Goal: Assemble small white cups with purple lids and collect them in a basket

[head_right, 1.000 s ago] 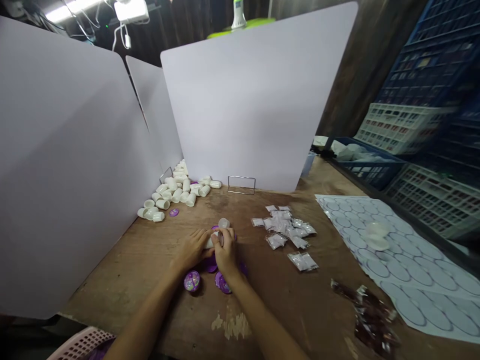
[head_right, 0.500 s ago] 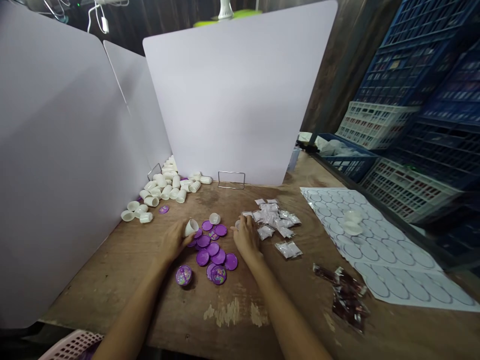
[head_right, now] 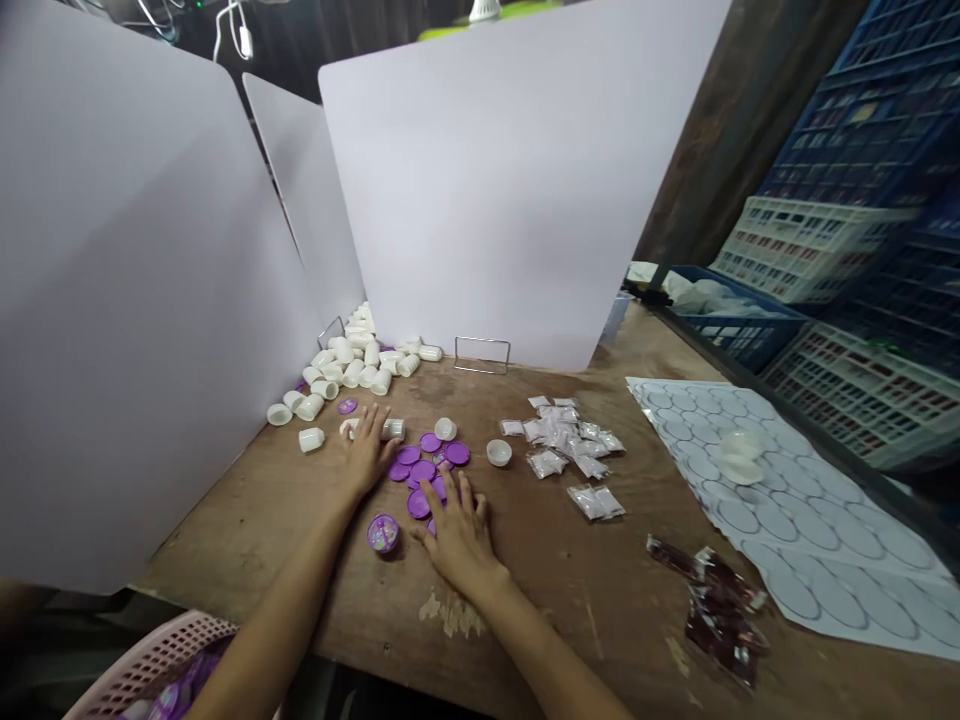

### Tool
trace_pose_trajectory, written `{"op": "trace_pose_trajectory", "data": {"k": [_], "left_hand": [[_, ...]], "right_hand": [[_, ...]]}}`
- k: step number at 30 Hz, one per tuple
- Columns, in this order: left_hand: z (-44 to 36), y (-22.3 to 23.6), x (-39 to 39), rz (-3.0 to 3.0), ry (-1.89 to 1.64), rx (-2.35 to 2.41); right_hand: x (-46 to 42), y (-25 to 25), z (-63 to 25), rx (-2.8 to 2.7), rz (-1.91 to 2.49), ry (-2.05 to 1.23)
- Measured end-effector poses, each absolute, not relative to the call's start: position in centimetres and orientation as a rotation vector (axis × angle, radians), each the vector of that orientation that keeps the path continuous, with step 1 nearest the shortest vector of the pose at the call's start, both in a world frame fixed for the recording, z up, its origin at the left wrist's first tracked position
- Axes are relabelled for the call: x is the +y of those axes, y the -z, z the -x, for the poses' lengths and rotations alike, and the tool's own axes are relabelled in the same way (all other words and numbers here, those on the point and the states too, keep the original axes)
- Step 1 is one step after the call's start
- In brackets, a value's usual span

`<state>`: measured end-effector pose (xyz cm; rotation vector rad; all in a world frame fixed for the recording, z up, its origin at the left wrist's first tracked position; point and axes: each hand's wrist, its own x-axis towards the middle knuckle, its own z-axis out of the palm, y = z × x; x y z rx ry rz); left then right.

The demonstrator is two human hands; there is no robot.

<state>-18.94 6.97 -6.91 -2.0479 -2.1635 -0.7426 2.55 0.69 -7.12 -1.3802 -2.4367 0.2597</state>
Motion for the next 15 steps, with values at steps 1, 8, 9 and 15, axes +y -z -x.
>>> {"op": "trace_pose_trajectory", "data": {"k": [1, 8, 9, 15], "left_hand": [[18.7, 6.8, 6.7, 2.034, 0.759, -2.179], [20.2, 5.2, 2.9, 1.398, 0.798, -2.569], [20.8, 5.2, 2.3, 1.306, 0.813, -2.656], [22.3, 6.5, 0.9, 1.401, 0.853, -2.767]], "right_hand": [[0.5, 7.3, -2.4, -2.441, 1.376, -0.238], [1.1, 8.6, -2.9, -2.275, 1.295, -0.035], [1.1, 8.9, -3.0, -2.251, 1.265, -0.014], [1.2, 9.9, -3.2, -2.154, 1.092, -0.028]]}}
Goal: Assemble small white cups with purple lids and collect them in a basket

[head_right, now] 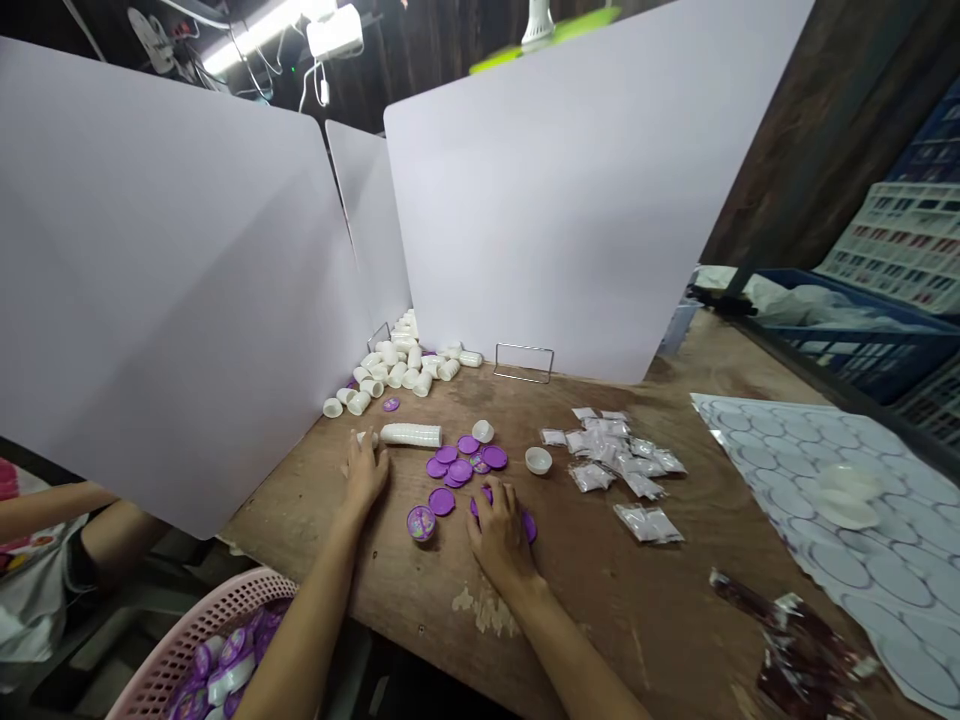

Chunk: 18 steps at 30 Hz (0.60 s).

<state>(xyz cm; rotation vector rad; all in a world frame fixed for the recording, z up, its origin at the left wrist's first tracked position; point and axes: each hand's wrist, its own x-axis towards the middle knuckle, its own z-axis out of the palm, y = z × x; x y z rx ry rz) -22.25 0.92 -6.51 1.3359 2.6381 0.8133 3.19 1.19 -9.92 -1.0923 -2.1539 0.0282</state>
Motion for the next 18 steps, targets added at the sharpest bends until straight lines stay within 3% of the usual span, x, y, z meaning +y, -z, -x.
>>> {"op": "trace_pose_trajectory", "data": {"k": [18], "left_hand": [[20.4, 6.5, 1.4, -1.628, -0.967, 2.387]], "right_hand": [[1.4, 8.6, -3.2, -2.061, 1.095, -0.304]]}}
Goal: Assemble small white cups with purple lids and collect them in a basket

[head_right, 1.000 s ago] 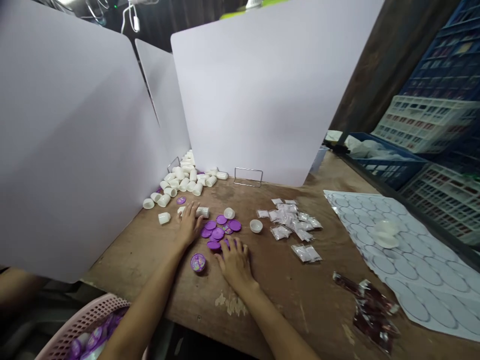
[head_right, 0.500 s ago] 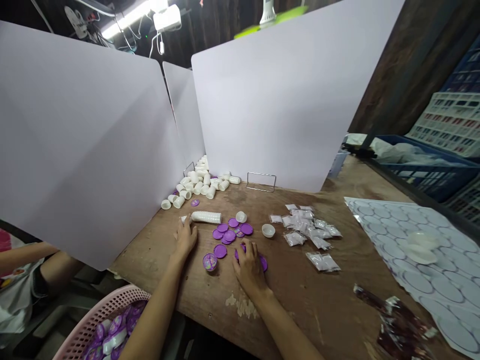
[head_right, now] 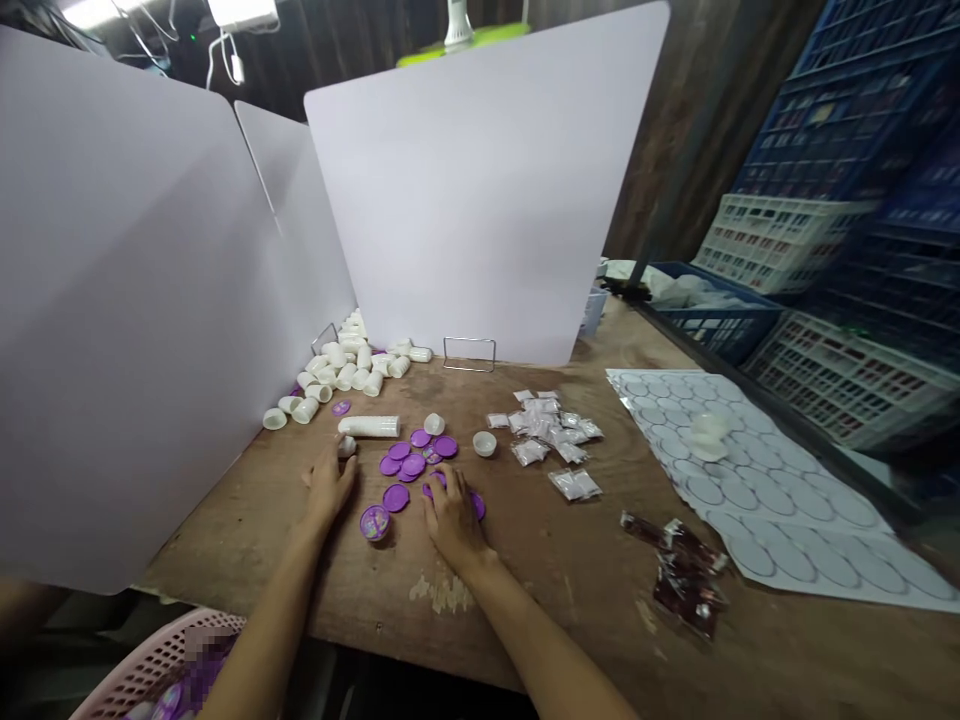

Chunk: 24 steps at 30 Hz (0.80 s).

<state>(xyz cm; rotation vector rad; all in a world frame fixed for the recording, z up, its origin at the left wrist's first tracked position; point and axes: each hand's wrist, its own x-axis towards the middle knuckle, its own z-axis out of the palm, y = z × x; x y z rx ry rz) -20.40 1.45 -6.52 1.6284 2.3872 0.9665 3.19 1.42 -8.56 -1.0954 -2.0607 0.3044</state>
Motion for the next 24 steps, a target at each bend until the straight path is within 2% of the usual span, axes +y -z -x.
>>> {"op": "trace_pose_trajectory", "data": {"k": [8, 12, 14, 20, 22, 24], "left_hand": [[20.5, 6.7, 1.4, -1.651, -1.013, 2.303], [20.2, 6.4, 1.2, -1.625, -1.057, 2.262], [20.2, 6.2, 1.1, -1.586, -1.104, 2.250], [19.6, 4.9, 0.9, -1.380, -1.395, 2.214], [18.4, 3.9, -0.3, -1.259, -1.577, 2.086], [16.9, 2.7, -2.4, -1.017, -1.805, 1.701]], "right_hand": [[1.4, 8.7, -3.3, -1.974, 1.070, -0.460], [2.4, 8.3, -3.5, -1.697, 1.025, -0.646], [2.8, 7.4, -3.7, -1.438, 1.027, -0.855], [0.9, 3.1, -1.3, -0.705, 0.779, -1.875], [-0.5, 1.9, 0.9, -0.644, 0.733, -1.961], [-2.1, 1.0, 3.4, -0.749, 0.747, -1.848]]}}
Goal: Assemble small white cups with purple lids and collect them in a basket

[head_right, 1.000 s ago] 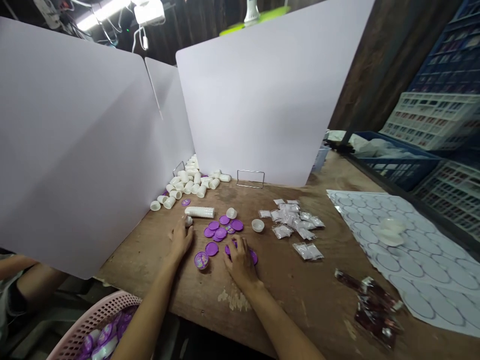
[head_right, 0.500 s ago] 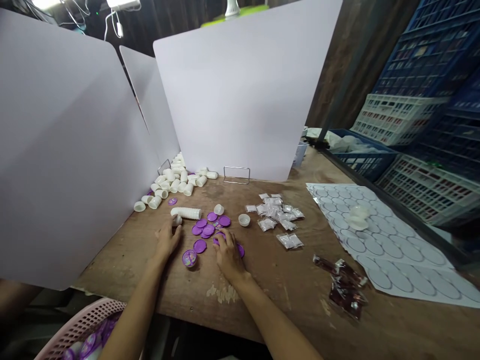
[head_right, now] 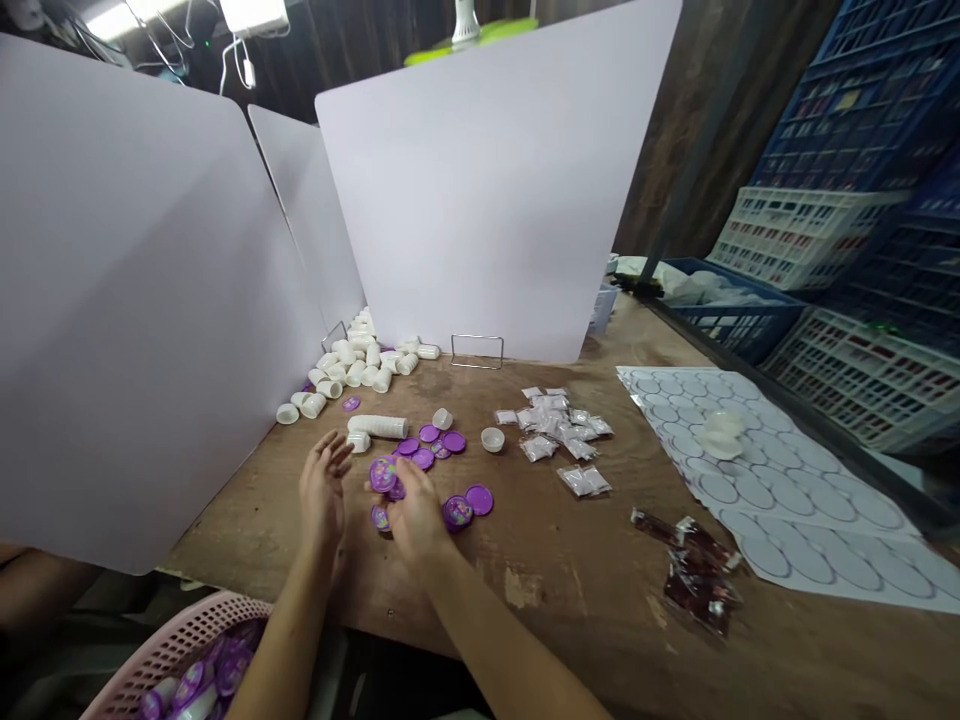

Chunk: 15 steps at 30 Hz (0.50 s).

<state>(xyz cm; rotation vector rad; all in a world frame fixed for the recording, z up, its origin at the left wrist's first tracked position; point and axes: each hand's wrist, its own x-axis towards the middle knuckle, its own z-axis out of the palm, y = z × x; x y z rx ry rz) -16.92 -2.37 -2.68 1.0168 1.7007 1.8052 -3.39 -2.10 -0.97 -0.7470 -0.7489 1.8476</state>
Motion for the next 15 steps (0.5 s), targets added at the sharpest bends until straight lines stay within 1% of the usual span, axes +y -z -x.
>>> {"op": "trace_pose_trajectory", "data": {"k": [2, 3, 5, 7, 9, 11, 15], "left_hand": [[15.8, 1.6, -5.0, -0.711, -1.940, 1.222], [15.5, 1.3, -6.3, -0.575, -1.979, 1.073], [15.7, 1.0, -8.6, -0.377, -2.029, 0.958], [16.6, 1.4, -10.1, -0.224, -2.051, 0.954], [17.8, 2.2, -11.1, -0.088, -2.027, 0.948], [19.3, 2.9, -12.1, 0.094, -2.053, 0.923], [22.9, 2.7, -15.2, 0.355, -2.289, 0.728]], "right_hand": [[-3.8, 0.3, 5.7, -1.076, 0.752, -1.598], [-4.7, 0.0, 6.7, -1.286, 0.744, -1.467], [-6.4, -0.2, 8.2, -1.670, 0.706, -1.284], [-8.0, -0.2, 9.3, -1.907, 0.648, -1.242], [-9.1, 0.0, 9.9, -1.989, 0.563, -1.255], [-9.9, 0.2, 10.1, -1.954, 0.491, -1.262], [-10.2, 0.7, 9.4, -1.742, 0.510, -1.375]]}}
